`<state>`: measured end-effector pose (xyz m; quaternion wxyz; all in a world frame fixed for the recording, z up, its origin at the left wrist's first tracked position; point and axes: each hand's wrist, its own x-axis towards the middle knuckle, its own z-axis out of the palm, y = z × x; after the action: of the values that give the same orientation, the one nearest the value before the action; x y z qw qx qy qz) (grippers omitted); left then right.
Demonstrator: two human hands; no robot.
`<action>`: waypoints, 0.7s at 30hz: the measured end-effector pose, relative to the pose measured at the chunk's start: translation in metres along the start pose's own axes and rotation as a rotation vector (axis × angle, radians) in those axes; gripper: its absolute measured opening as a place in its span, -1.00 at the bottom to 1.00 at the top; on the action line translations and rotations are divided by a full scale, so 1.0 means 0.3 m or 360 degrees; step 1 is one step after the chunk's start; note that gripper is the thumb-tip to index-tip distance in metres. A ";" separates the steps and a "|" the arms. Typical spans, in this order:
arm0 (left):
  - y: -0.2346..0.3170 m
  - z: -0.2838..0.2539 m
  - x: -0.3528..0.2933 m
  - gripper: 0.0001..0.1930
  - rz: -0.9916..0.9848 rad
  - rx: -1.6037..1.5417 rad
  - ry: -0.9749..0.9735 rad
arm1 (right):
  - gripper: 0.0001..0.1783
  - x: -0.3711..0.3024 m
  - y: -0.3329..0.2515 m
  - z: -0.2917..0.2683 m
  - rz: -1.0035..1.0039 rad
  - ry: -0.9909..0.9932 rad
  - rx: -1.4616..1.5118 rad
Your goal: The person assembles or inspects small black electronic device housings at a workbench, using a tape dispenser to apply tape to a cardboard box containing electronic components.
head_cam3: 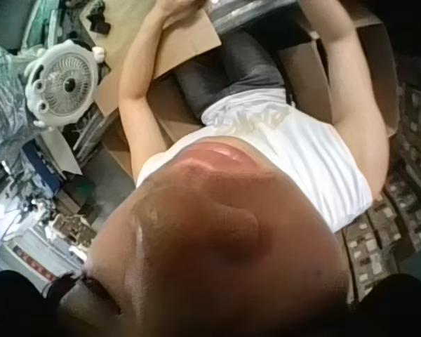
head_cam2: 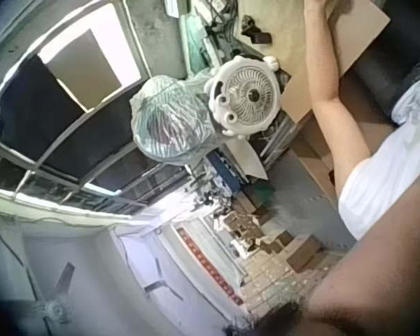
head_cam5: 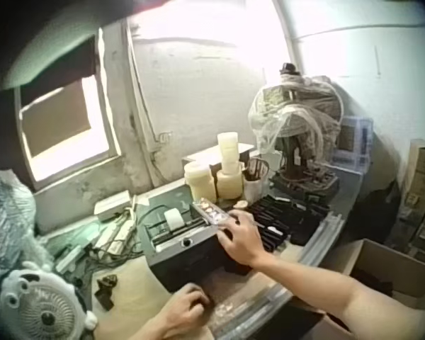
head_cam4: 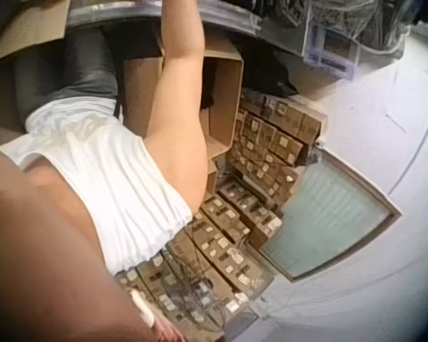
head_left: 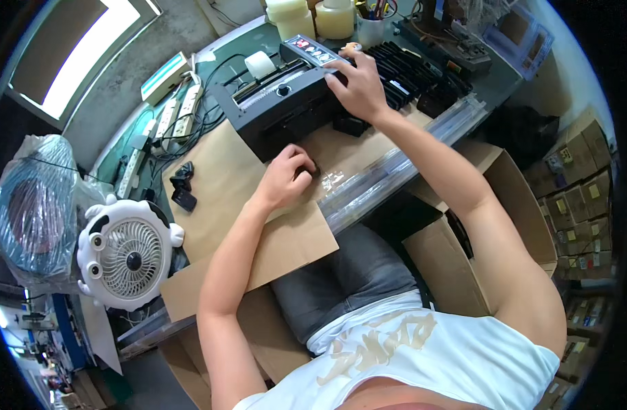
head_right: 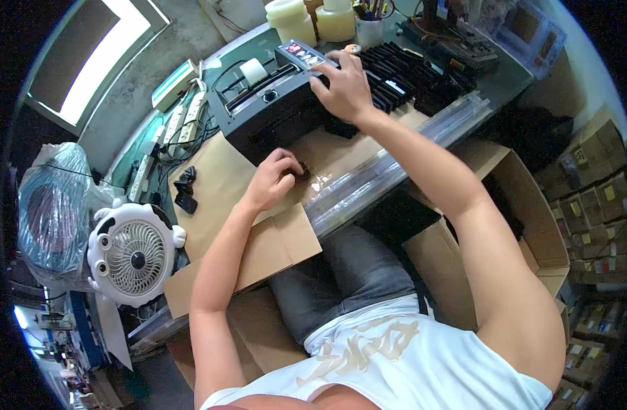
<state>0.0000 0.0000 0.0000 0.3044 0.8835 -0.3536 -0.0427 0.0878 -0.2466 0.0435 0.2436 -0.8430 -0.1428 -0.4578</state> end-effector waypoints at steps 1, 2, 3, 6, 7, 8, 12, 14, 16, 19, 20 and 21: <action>-0.008 -0.004 -0.005 -0.43 -0.0026 0.0031 0.0022 | -0.76 -0.018 -0.032 -0.016 -0.0084 0.0109 0.0122; -0.004 0.003 0.002 -0.45 -0.0044 0.0056 0.0047 | -0.76 -0.038 -0.054 -0.040 -0.0107 0.0099 0.0105; 0.010 0.036 -0.014 -0.47 -0.0091 0.0064 0.0071 | -0.76 -0.079 -0.083 -0.062 0.0440 -0.0269 0.0500; 0.016 0.063 -0.019 -0.52 -0.0112 0.0123 0.0165 | -0.76 -0.073 -0.145 -0.049 0.1176 -0.0694 0.0962; 0.019 0.071 -0.020 -0.55 -0.0105 0.0177 0.0225 | -0.77 -0.063 -0.173 -0.040 0.1362 -0.0755 0.1065; 0.022 0.078 -0.022 -0.58 -0.0100 0.0232 0.0286 | -0.78 -0.056 -0.195 -0.032 0.1551 -0.0815 0.1168; 0.044 0.067 -0.025 -0.61 -0.0291 -0.0048 0.0230 | -0.83 -0.100 -0.158 0.015 0.1729 -0.0817 0.1538; 0.050 0.051 -0.017 -0.61 -0.0472 -0.0385 0.0105 | -0.86 -0.137 -0.112 0.038 0.1715 -0.0753 0.1809; 0.025 0.040 -0.022 -0.60 -0.0552 -0.0715 0.0243 | -0.89 -0.162 -0.128 0.011 0.1693 -0.0787 0.1871; 0.028 0.026 -0.013 -0.64 -0.0457 -0.1617 0.0435 | -0.95 -0.190 -0.176 -0.066 0.1610 -0.0768 0.2139; 0.025 0.020 -0.009 -0.64 -0.0476 -0.1665 0.0476 | -0.95 -0.201 -0.194 -0.086 0.1619 -0.0836 0.2108; 0.018 0.013 -0.004 -0.66 -0.0391 -0.1644 0.0464 | -0.96 -0.217 -0.216 -0.106 0.1667 -0.0766 0.2224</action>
<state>-0.0052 -0.0044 -0.0001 0.7370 0.6508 -0.1351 -0.1232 0.0002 -0.2105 0.0218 0.8405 -0.5330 -0.0334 0.0914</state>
